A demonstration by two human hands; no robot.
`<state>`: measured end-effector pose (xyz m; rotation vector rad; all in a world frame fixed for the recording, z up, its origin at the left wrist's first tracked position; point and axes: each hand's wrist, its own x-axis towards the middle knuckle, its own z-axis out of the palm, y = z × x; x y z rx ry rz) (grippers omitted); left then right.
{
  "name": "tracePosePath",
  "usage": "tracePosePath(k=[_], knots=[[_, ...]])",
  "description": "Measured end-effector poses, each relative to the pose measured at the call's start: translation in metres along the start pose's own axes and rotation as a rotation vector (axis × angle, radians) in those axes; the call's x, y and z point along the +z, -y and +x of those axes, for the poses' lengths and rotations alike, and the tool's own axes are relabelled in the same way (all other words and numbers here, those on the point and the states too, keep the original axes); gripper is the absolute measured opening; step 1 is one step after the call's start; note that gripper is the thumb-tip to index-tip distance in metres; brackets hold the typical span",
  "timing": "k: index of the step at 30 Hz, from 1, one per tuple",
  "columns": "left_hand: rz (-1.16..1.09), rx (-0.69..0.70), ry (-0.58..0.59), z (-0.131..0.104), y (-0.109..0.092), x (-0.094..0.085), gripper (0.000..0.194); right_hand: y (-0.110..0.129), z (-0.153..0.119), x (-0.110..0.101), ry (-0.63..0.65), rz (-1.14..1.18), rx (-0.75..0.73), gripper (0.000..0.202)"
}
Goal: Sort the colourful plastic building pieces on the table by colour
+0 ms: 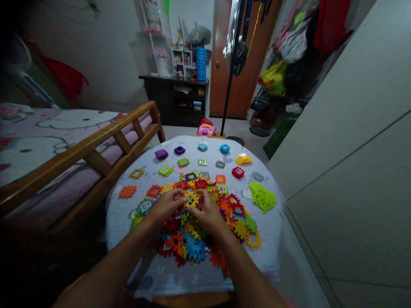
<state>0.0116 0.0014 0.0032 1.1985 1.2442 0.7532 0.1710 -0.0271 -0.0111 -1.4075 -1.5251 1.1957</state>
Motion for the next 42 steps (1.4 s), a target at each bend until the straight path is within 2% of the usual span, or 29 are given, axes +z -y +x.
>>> tracePosePath(k=[3,7,17,24,28,32,36,39,41,42], knots=[[-0.041,0.008,-0.036,-0.001,-0.001,0.000,0.029,0.002,-0.001,0.003,-0.111,-0.215,-0.147,0.048],[-0.107,-0.009,-0.009,0.000,0.001,0.000,0.033,0.001,0.000,0.004,-0.197,-0.273,-0.214,0.043],[-0.208,-0.047,0.097,0.001,0.003,-0.001,0.032,-0.004,0.001,-0.001,-0.191,-0.219,-0.220,0.047],[-0.270,-0.117,0.099,0.004,0.007,-0.003,0.027,-0.002,0.000,-0.001,-0.158,-0.168,-0.183,0.051],[-0.291,-0.161,0.094,0.003,0.007,-0.002,0.032,-0.001,0.002,-0.003,-0.135,-0.088,-0.143,0.054],[-0.283,-0.153,0.079,0.001,0.003,0.001,0.033,-0.001,0.004,-0.003,-0.055,0.220,-0.027,0.055],[-0.248,-0.130,0.067,-0.001,0.000,0.002,0.033,-0.004,0.008,-0.002,-0.060,0.487,0.126,0.036],[-0.213,-0.113,0.071,-0.001,-0.001,-0.001,0.036,-0.007,0.018,-0.018,-0.130,0.483,0.133,0.030],[-0.188,-0.103,0.055,0.001,-0.001,-0.005,0.038,-0.012,0.032,-0.043,-0.274,0.460,0.121,0.032],[-0.178,-0.099,0.046,0.002,-0.001,-0.008,0.039,-0.016,0.041,-0.059,-0.384,0.452,0.120,0.033]])
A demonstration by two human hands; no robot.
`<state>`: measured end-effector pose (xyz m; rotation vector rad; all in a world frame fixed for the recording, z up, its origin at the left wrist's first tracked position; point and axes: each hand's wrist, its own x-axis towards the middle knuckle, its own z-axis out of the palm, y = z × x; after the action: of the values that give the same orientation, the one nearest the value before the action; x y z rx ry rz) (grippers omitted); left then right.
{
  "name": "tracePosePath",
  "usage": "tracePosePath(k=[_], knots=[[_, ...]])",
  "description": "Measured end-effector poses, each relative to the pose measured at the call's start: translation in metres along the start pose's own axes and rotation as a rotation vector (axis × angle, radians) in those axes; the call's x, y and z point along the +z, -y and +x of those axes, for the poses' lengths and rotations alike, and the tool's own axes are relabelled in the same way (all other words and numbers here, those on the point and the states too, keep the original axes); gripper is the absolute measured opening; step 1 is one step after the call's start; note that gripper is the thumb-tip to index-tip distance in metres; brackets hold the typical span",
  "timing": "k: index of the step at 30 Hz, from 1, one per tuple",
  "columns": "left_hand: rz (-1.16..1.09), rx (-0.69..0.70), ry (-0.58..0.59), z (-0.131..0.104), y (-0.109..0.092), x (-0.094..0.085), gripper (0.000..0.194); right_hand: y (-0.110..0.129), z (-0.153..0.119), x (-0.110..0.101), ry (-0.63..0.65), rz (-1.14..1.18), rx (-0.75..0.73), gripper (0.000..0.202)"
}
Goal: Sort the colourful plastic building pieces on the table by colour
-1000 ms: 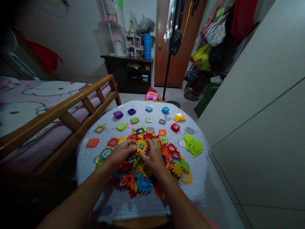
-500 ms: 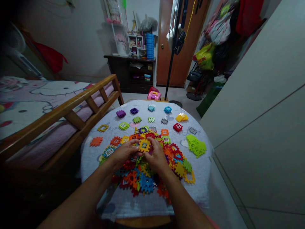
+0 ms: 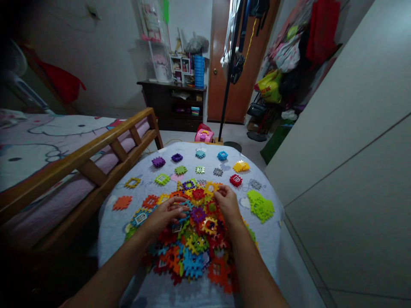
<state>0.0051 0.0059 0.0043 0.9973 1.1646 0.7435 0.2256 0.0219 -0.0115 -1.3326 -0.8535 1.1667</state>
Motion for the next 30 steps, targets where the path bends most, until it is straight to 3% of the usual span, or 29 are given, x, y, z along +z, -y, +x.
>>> tracePosePath(k=[3,6,10,15,18,23,30], knots=[[0.021,0.007,-0.011,0.004,0.000,-0.006,0.040,0.011,0.051,-0.039,-0.374,-0.027,-0.051,0.033],[0.028,0.000,-0.006,0.006,0.000,-0.011,0.040,0.018,0.100,-0.072,-0.562,-0.134,0.006,0.030],[0.017,-0.010,-0.001,0.007,0.000,-0.014,0.038,0.020,0.146,-0.093,-0.604,-0.188,0.098,0.024],[0.008,-0.044,-0.021,0.006,-0.001,-0.015,0.035,0.008,0.188,-0.097,-0.600,-0.213,0.224,0.006],[0.004,-0.047,-0.022,0.006,-0.001,-0.016,0.035,-0.001,0.209,-0.099,-0.596,-0.192,0.276,0.015],[-0.008,-0.060,-0.026,0.008,-0.001,-0.018,0.034,-0.007,0.231,-0.103,-0.619,-0.158,0.306,0.013],[0.006,-0.088,-0.029,0.009,0.001,-0.021,0.034,-0.013,0.242,-0.106,-0.606,-0.146,0.357,0.006]])
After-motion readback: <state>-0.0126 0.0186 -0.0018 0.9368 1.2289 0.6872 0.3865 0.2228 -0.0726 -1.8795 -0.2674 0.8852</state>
